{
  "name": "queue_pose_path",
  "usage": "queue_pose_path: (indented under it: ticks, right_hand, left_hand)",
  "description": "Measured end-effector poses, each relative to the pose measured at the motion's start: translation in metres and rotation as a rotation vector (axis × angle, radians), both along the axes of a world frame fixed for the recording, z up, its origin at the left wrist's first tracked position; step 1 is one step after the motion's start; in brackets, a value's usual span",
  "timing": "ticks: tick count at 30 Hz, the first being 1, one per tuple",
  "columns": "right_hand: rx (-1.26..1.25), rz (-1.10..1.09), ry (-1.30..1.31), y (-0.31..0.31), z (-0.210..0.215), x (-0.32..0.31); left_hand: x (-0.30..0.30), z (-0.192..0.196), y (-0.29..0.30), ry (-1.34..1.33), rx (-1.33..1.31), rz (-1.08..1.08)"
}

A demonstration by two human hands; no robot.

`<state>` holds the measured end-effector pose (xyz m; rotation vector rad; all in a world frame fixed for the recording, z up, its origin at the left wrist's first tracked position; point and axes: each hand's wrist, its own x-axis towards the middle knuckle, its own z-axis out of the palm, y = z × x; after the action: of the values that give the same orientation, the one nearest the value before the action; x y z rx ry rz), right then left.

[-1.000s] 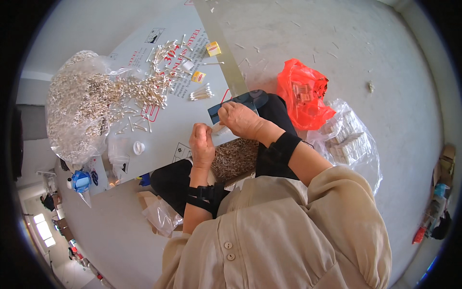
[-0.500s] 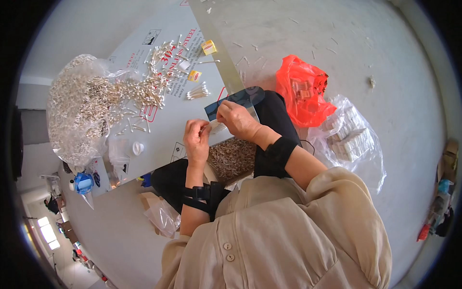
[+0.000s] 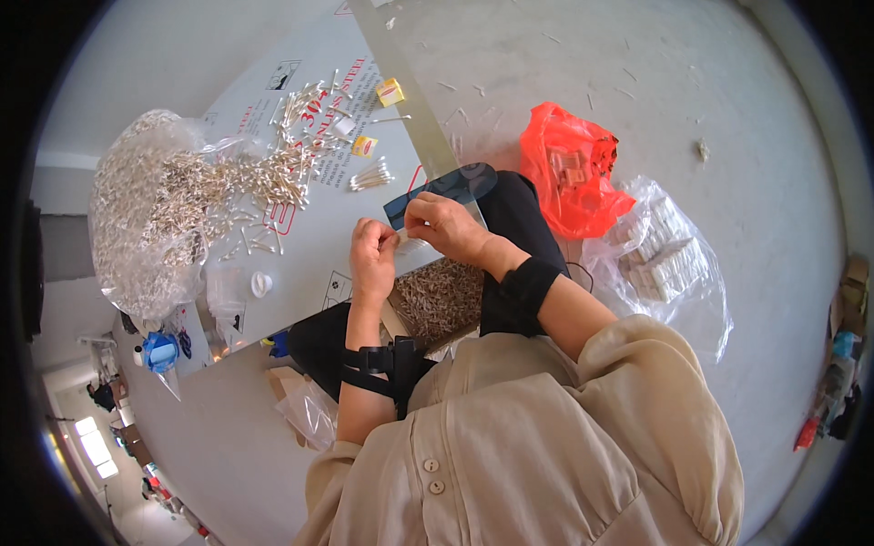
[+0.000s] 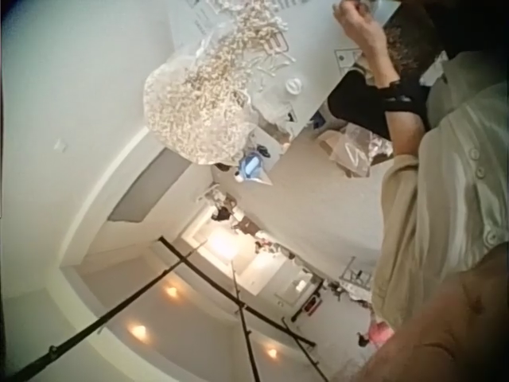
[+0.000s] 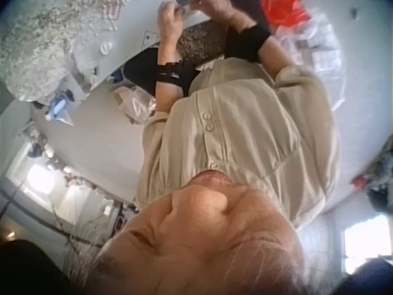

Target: Packaging cotton swabs into small plastic bags.

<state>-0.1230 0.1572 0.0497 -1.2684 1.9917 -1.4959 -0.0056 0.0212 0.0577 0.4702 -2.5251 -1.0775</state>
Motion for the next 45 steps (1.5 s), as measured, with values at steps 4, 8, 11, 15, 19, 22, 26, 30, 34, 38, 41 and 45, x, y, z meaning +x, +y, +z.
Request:
queue_pose_path:
  ticks: [4, 8, 11, 15, 19, 22, 26, 30, 34, 38, 41, 45]
  right_hand:
    - [-0.006, 0.009, 0.074, -0.004, -0.013, -0.003]
    - [0.001, 0.020, 0.096, -0.005, -0.009, -0.004]
    - [0.011, 0.068, -0.051, -0.001, -0.005, -0.006]
    - [-0.090, 0.017, 0.136, -0.003, -0.009, -0.002]
    - [-0.025, -0.025, 0.159, -0.001, -0.011, 0.005]
    - [-0.042, -0.039, 0.156, 0.000, -0.009, 0.003]
    - [-0.051, -0.035, 0.168, -0.002, -0.012, 0.004]
    - [-0.021, -0.041, 0.077, 0.000, -0.010, 0.005]
    - [0.007, -0.025, 0.048, 0.000, -0.009, 0.007]
    - [-0.009, -0.056, 0.052, 0.003, -0.010, 0.005]
    - [-0.062, -0.062, 0.078, 0.006, -0.007, 0.003]
    - [-0.049, -0.030, 0.042, 0.000, 0.007, 0.007]
  left_hand:
    - [-0.006, 0.011, 0.007, 0.100, -0.157, -0.041]
    - [-0.009, 0.010, 0.005, 0.110, -0.255, -0.097]
    - [-0.010, 0.007, 0.002, 0.096, -0.296, -0.114]
    - [-0.014, 0.007, 0.006, 0.141, -0.305, -0.137]
    - [-0.015, 0.010, 0.006, 0.130, -0.384, -0.157]
    - [-0.013, 0.008, -0.001, 0.085, -0.399, -0.167]
    - [-0.005, 0.010, -0.010, 0.024, -0.332, -0.197]
    - [0.006, 0.012, -0.017, -0.038, -0.322, -0.219]
    - [0.017, 0.007, -0.021, -0.099, -0.328, -0.205]
    - [0.033, 0.010, -0.030, -0.069, -0.267, -0.085]
    - [0.023, 0.035, -0.016, 0.024, -0.088, -0.053]
    - [0.015, 0.026, -0.011, 0.113, -0.079, -0.110]
